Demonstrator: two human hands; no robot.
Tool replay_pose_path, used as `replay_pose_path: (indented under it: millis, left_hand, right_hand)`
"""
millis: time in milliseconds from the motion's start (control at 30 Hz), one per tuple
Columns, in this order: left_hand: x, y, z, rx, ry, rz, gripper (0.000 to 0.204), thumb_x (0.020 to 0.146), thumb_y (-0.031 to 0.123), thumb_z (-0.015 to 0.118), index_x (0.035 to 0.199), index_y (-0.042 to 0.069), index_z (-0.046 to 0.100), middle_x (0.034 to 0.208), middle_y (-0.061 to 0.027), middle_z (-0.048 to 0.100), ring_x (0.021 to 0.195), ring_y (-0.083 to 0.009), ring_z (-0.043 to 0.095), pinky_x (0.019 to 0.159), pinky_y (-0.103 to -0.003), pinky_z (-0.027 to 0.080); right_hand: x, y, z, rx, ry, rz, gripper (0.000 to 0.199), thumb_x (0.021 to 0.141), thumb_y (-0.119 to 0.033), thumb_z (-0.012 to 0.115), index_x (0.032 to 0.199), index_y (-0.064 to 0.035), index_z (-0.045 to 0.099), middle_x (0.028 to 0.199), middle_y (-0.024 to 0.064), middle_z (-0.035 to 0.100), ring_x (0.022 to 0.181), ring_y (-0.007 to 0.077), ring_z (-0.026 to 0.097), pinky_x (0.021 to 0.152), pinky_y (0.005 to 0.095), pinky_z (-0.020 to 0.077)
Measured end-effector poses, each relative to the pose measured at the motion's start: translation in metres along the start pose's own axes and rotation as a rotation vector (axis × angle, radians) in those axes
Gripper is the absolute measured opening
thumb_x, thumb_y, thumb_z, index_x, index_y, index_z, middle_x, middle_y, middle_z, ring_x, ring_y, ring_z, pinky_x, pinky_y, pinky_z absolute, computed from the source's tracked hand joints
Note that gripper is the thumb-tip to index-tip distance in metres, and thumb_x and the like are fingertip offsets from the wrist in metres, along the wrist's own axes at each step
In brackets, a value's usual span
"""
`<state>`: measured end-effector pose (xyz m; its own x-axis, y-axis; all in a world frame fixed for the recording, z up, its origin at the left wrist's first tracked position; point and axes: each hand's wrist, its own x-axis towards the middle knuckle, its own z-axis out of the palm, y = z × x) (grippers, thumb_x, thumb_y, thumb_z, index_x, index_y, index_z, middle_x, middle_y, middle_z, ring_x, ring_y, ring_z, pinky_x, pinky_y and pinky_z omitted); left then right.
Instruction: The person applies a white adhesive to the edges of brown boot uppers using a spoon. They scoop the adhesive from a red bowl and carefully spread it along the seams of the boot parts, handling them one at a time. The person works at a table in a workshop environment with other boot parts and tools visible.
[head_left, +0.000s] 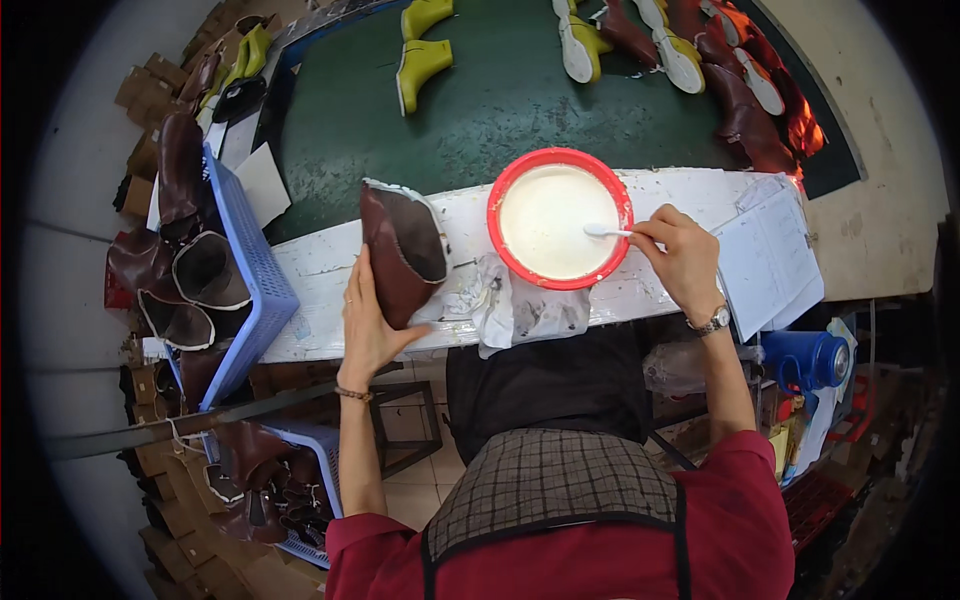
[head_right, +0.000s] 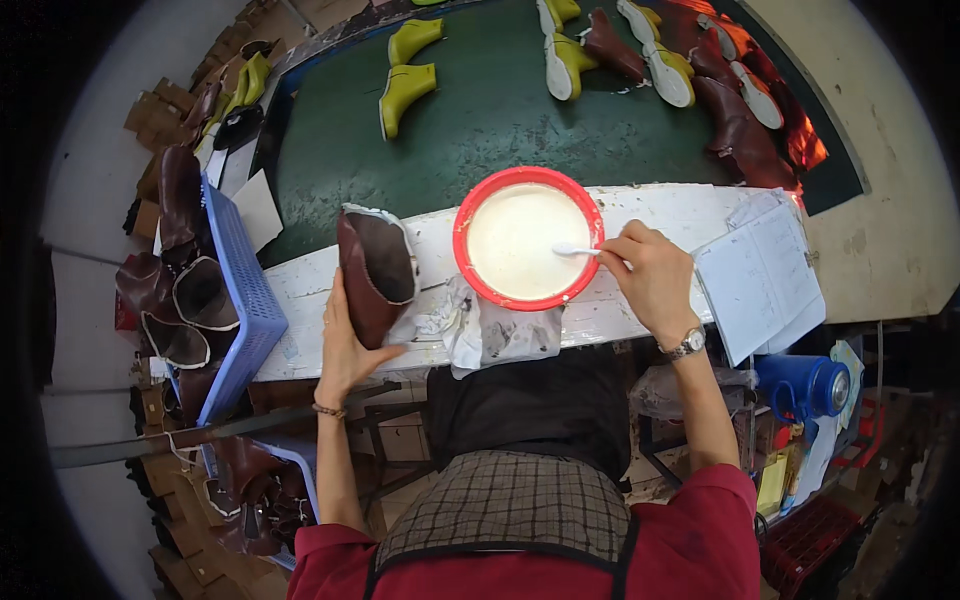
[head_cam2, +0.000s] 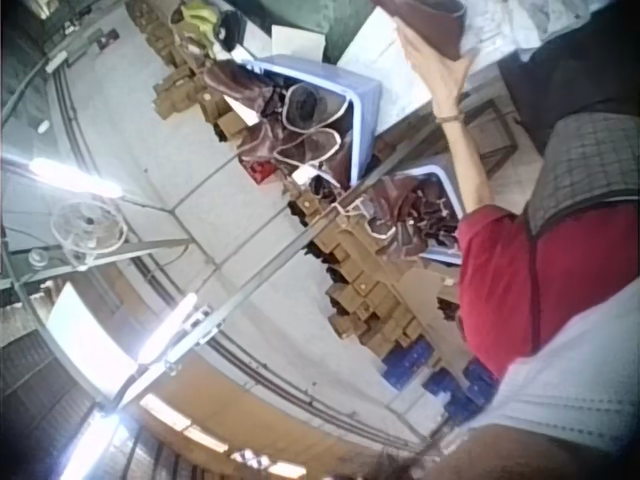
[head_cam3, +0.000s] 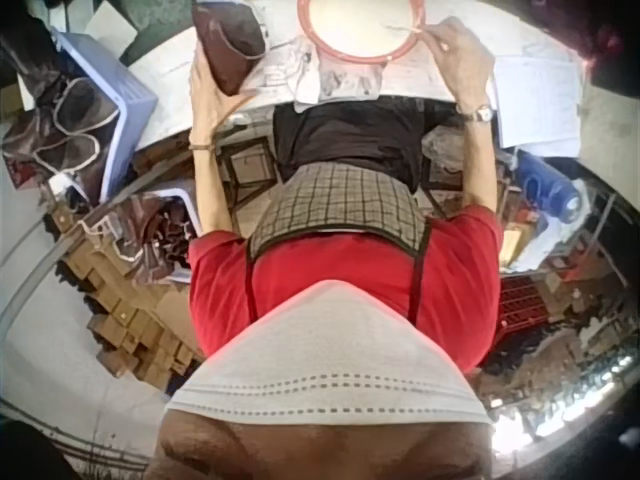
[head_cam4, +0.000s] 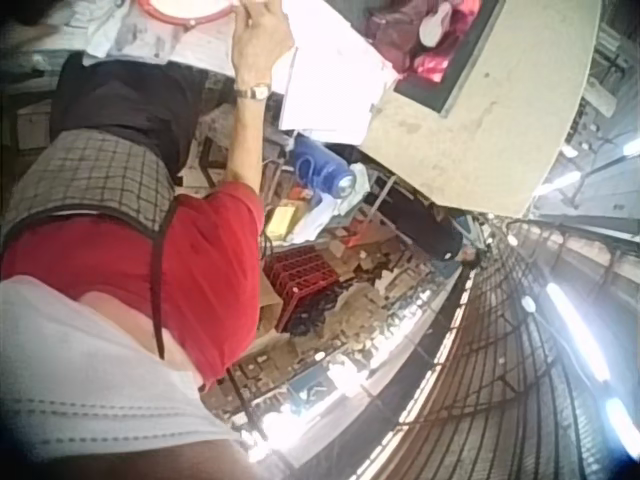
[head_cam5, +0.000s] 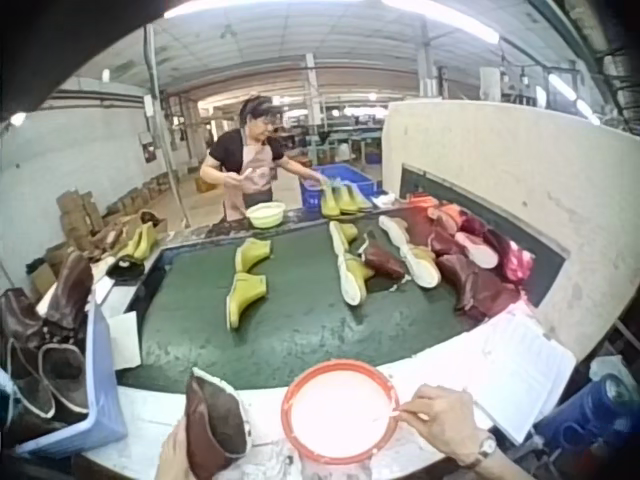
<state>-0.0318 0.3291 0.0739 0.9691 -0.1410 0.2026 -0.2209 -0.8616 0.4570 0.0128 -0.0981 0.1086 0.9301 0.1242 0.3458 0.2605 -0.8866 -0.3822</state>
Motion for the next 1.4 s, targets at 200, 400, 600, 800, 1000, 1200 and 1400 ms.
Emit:
replay_pose_path:
  millis: [200,400,600,800,1000,1200,1400]
  left_hand:
    - [-0.003,0.001,0.007,-0.142,0.187,-0.083,0.094,0.071,-0.016,0.065,0.157,0.004,0.030,0.139,-0.0230,0.049,0.127,-0.0415,0.050,0.109,-0.045,0.042]
    - [0.008,0.051,-0.006,-0.080,0.388,0.150,0.086,0.074,-0.014,0.069,0.152,0.002,0.037,0.145,-0.0246,0.046,0.131,-0.0425,0.048,0.110,-0.047,0.041]
    - [0.009,0.084,-0.006,-0.243,0.318,0.269,0.087,0.079,-0.004,0.076,0.154,0.004,0.032,0.149,-0.0261,0.043,0.133,-0.0437,0.047,0.111,-0.049,0.041]
    - [0.006,0.072,0.010,-0.420,0.303,0.463,0.080,0.085,-0.002,0.073,0.153,0.006,0.032,0.150,-0.0269,0.042,0.133,-0.0421,0.050,0.110,-0.048,0.044]
    - [0.019,0.095,0.004,-0.416,0.337,0.316,0.093,0.082,0.006,0.080,0.156,0.002,0.024,0.154,-0.0202,0.038,0.139,-0.0332,0.044,0.115,-0.043,0.035]
    - [0.047,0.111,0.014,-0.465,0.568,0.246,0.080,0.086,-0.001,0.069,0.156,0.001,0.029,0.148,-0.0222,0.044,0.136,-0.0367,0.047,0.114,-0.044,0.037]
    - [0.072,0.108,0.007,-0.177,0.740,0.398,0.078,0.085,0.011,0.078,0.151,0.004,0.036,0.148,-0.0273,0.043,0.132,-0.0420,0.047,0.109,-0.049,0.040]
  right_hand:
    - [-0.011,0.004,0.000,0.132,0.009,0.157,0.013,0.088,-0.022,0.077,0.093,-0.0103,0.079,0.082,0.0022,0.066,0.068,0.0200,0.066,0.059,0.0331,0.0493]
    - [-0.005,-0.020,-0.003,0.527,0.086,0.150,0.012,0.090,-0.008,0.076,0.100,-0.0021,0.078,0.086,0.0047,0.068,0.067,0.0099,0.059,0.057,0.0241,0.0439]
    - [0.014,-0.055,-0.014,0.770,0.036,0.049,0.011,0.091,-0.003,0.073,0.101,0.0002,0.077,0.086,0.0028,0.066,0.071,0.0063,0.054,0.060,0.0220,0.0399]
    - [0.052,-0.023,-0.011,0.684,0.200,-0.059,0.013,0.089,-0.007,0.078,0.100,-0.0013,0.078,0.084,0.0032,0.066,0.071,0.0089,0.056,0.059,0.0240,0.0413]
    - [0.047,-0.037,-0.021,0.727,0.229,-0.108,0.017,0.085,-0.005,0.081,0.101,-0.0031,0.079,0.092,0.0036,0.067,0.077,0.0081,0.060,0.064,0.0220,0.0457]
    - [0.016,-0.054,-0.017,0.768,0.220,-0.132,0.022,0.079,0.003,0.082,0.100,-0.0019,0.079,0.094,0.0050,0.066,0.083,0.0124,0.064,0.072,0.0242,0.0526]
    - [0.008,-0.061,-0.029,0.647,0.185,-0.249,0.024,0.076,-0.001,0.085,0.099,-0.0048,0.080,0.088,0.0050,0.066,0.073,0.0127,0.064,0.063,0.0249,0.0504]
